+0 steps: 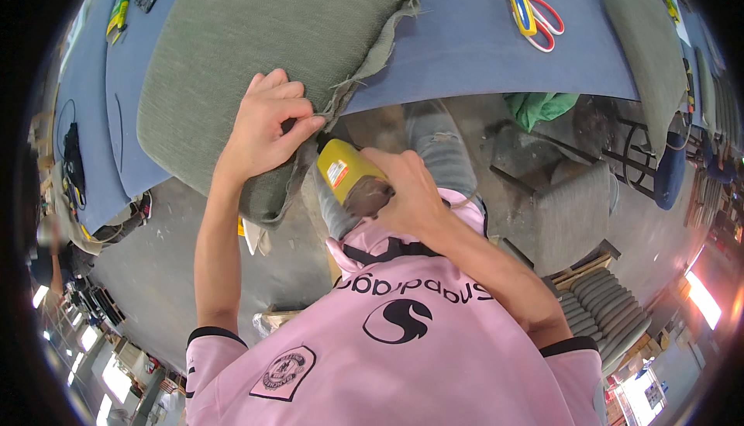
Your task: The person folds fabric over a cushion, staples the edges with a staple gun, and trims excess fabric with scissors. The person repeats this process on multiple cushions at a workbench.
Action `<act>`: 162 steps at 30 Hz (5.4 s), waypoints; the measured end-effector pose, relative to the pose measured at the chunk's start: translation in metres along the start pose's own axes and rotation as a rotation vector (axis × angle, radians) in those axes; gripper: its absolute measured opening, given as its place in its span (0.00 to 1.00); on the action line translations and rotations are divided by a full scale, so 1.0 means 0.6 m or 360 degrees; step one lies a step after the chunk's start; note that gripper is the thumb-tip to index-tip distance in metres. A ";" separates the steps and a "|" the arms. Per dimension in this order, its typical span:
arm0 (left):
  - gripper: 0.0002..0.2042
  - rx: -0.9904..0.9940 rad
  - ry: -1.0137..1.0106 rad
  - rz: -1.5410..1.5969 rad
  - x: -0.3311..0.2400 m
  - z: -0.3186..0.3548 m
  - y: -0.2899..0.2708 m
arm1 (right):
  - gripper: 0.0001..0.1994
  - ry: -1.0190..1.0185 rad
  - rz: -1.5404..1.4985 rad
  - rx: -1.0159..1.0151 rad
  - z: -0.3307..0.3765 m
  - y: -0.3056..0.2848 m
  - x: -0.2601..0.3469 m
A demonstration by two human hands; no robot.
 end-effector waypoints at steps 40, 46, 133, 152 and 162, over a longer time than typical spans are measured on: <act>0.16 0.0172 -0.0017 -0.0101 0.007 0.067 -0.004 | 0.30 0.0155 -0.0175 0.0216 0.016 0.054 -0.004; 0.16 -0.0097 -0.0141 -0.0094 -0.034 0.011 -0.033 | 0.33 -0.0051 -0.0009 -0.0249 0.083 -0.083 -0.013; 0.15 0.0274 -0.0165 -0.0087 -0.048 -0.014 0.024 | 0.25 0.0122 -0.0367 0.0459 -0.004 -0.076 -0.033; 0.17 0.0158 -0.0175 -0.0137 -0.051 0.021 0.021 | 0.28 0.0066 -0.0270 0.0548 0.004 -0.072 -0.020; 0.13 0.0112 -0.0120 -0.0098 -0.045 0.051 0.039 | 0.41 0.0087 -0.0072 0.0565 0.062 -0.026 -0.084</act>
Point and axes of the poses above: each hand's wrist, its own z-axis away from the middle knuckle, its own y-axis out of the palm, x = y × z, the point moved 10 cm from there along -z, towards the middle knuckle, and after that the axes turned 14 degrees about -y, right-handed, at the moved point
